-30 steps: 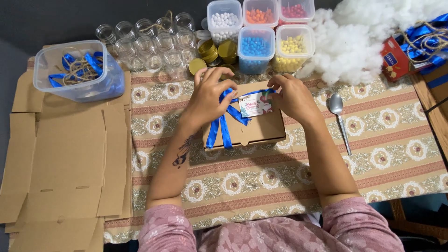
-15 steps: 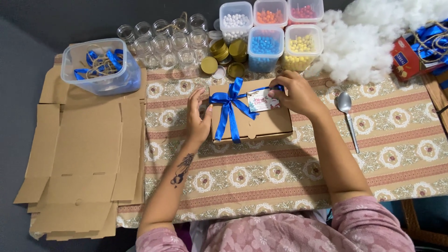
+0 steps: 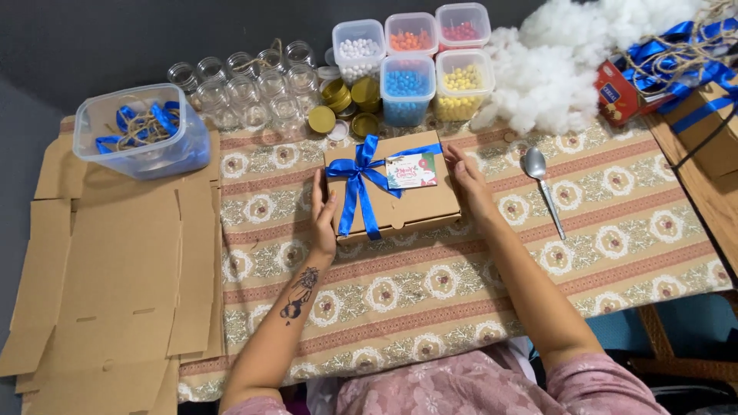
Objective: The person wraps a small cardboard box with a blue ribbon, tying it into a bow on top. They then attach a small decorative tag to the ribbon using a piece of twine.
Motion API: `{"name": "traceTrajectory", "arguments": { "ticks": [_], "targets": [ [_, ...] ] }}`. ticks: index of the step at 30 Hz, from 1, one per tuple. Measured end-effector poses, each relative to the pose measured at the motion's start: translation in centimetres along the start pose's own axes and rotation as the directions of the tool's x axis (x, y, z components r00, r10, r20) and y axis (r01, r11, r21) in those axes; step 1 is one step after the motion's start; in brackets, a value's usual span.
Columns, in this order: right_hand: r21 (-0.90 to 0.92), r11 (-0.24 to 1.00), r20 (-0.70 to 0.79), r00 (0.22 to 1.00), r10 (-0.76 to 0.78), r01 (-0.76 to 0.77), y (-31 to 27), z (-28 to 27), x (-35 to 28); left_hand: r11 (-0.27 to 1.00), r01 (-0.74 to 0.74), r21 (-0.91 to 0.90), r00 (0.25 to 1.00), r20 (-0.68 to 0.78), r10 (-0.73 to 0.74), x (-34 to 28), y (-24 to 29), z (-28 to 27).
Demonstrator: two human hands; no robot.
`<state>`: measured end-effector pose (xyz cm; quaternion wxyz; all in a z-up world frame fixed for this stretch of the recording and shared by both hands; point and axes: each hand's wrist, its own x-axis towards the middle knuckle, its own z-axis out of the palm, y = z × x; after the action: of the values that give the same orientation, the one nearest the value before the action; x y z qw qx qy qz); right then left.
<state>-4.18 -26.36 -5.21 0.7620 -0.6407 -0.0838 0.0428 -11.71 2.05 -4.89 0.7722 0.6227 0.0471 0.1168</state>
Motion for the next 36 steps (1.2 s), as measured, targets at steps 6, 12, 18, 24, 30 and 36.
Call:
{"name": "traceTrajectory", "arguments": {
  "ticks": [6,12,18,24,30,36],
  "targets": [
    [-0.116,0.992,0.081,0.995,0.063,-0.054,-1.3,1.3,-1.6,0.997,0.053,-0.047,0.998,0.041,-0.051,-1.1,0.8,0.8],
    [-0.180,0.983,0.086,0.994,0.060,-0.044,-1.2,0.9,-1.5,0.993,0.112,-0.040,0.994,-0.012,-0.112,-0.9,-0.3,0.8],
    [-0.501,0.863,0.109,0.994,-0.016,0.069,-1.4,-1.1,0.0,0.987,0.153,-0.055,0.986,-0.062,-0.157,-0.6,-8.1,-2.8],
    [-0.887,0.458,-0.221,0.927,-0.304,-0.061,-2.0,-10.5,1.0,0.999,0.006,0.035,0.999,0.032,-0.007,-0.7,-2.5,-0.9],
    [-0.762,0.327,-0.545,0.826,0.145,-0.560,-10.9,-12.3,-2.4,0.999,-0.039,0.014,0.998,0.053,0.038,-1.0,-1.3,-0.3],
    [-0.844,0.204,-0.450,0.862,0.232,-0.496,-5.6,-15.3,-1.3,0.992,0.100,-0.075,0.994,-0.027,-0.103,-0.8,-9.5,-3.2]
  ]
}}
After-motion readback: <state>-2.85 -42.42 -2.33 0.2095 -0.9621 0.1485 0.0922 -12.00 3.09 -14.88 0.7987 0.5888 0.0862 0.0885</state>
